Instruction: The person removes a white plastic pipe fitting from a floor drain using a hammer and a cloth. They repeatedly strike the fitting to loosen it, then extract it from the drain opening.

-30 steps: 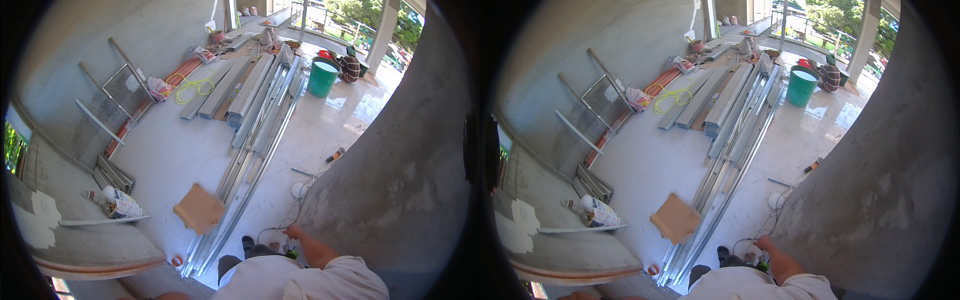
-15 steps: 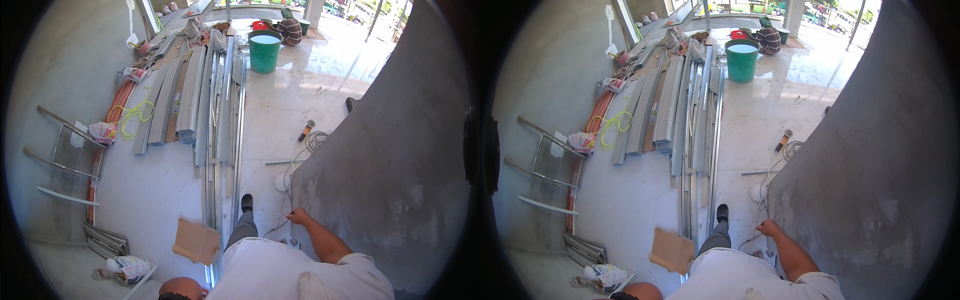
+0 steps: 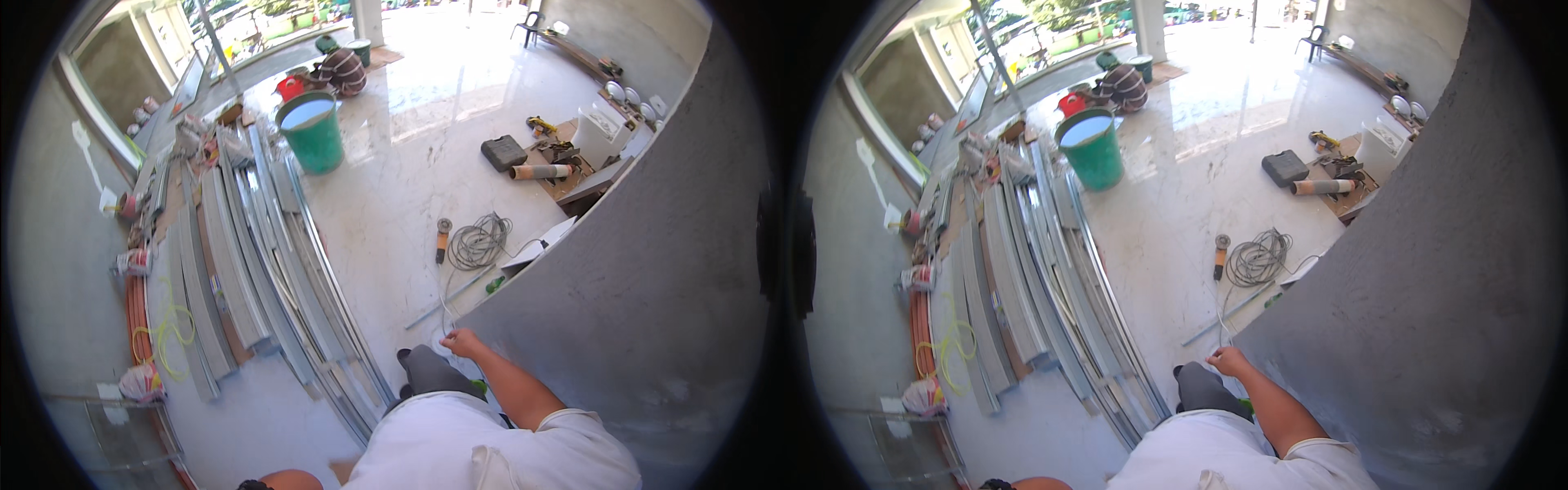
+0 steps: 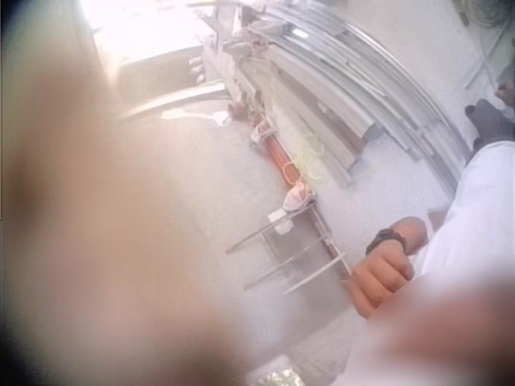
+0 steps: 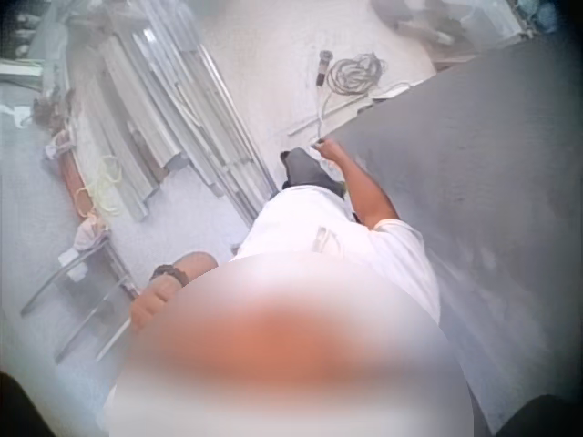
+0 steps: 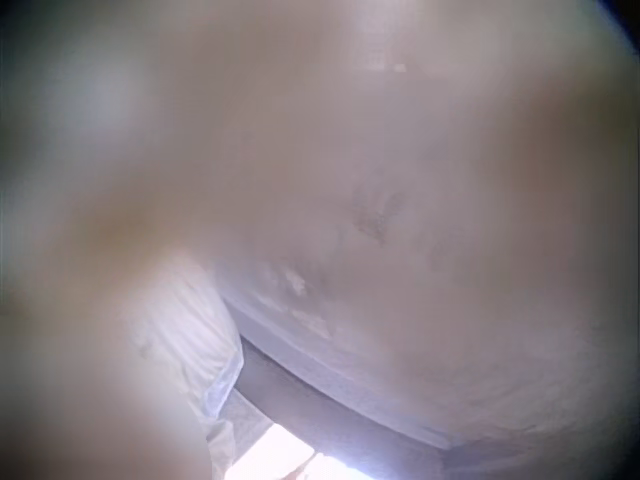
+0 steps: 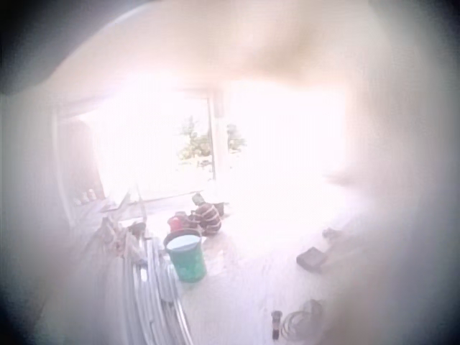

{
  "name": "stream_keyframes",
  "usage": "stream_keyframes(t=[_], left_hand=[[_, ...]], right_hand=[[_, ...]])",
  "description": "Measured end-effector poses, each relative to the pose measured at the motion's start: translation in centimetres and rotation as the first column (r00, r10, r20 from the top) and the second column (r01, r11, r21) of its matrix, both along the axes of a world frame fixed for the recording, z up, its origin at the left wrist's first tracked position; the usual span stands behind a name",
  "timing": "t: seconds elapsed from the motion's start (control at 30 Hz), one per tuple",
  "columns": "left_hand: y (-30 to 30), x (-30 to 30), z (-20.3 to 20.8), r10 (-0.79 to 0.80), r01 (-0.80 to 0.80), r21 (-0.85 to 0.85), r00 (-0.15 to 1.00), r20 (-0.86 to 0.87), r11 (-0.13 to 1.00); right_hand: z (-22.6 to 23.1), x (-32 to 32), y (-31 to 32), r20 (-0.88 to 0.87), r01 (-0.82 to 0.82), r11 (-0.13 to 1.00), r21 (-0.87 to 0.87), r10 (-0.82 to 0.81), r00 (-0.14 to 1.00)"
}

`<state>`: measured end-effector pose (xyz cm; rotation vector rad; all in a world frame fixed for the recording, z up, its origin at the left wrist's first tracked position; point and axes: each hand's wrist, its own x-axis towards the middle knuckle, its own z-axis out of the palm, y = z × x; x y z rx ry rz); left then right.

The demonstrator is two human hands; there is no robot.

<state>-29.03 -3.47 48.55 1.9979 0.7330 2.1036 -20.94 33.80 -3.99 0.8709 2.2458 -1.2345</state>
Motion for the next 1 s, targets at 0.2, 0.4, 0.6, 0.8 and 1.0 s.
stream_keyframes(t=[0.2,0.4,0.6,0.8,1.0], left_hand=[[9.1,-14.8,-2.9,0.286,-0.273,0.163,0.956,-0.061,0.948],[21.6,-33.2,-1.2,0.166,-0.194,0.363,0.98,0.106,0.911],[30.4,-46.0,-0.3,0.122,-0.257,0.544,0.955,0.271,0.799],[39.0,-62.1,0.0,-0.492,0.439,0.295,0.86,0.133,0.848],[49.6,-77.4,0.0,-0.449,0.412,0.271,0.889,0.089,0.87]], right_hand=[[-3.7,-13.2,4.0,0.03,0.024,0.999,0.034,-0.025,0.999],[-5.8,-28.8,13.9,0.336,-0.026,0.998,0.057,0.005,0.942],[-1.4,-41.9,24.6,0.034,0.316,0.948,0.051,-0.317,0.948],[-2.2,-47.1,33.2,-0.03,0.485,0.86,0.161,-0.487,0.873],[-6.8,-44.5,35.9,0.56,0.647,0.74,0.183,-0.619,0.55]])
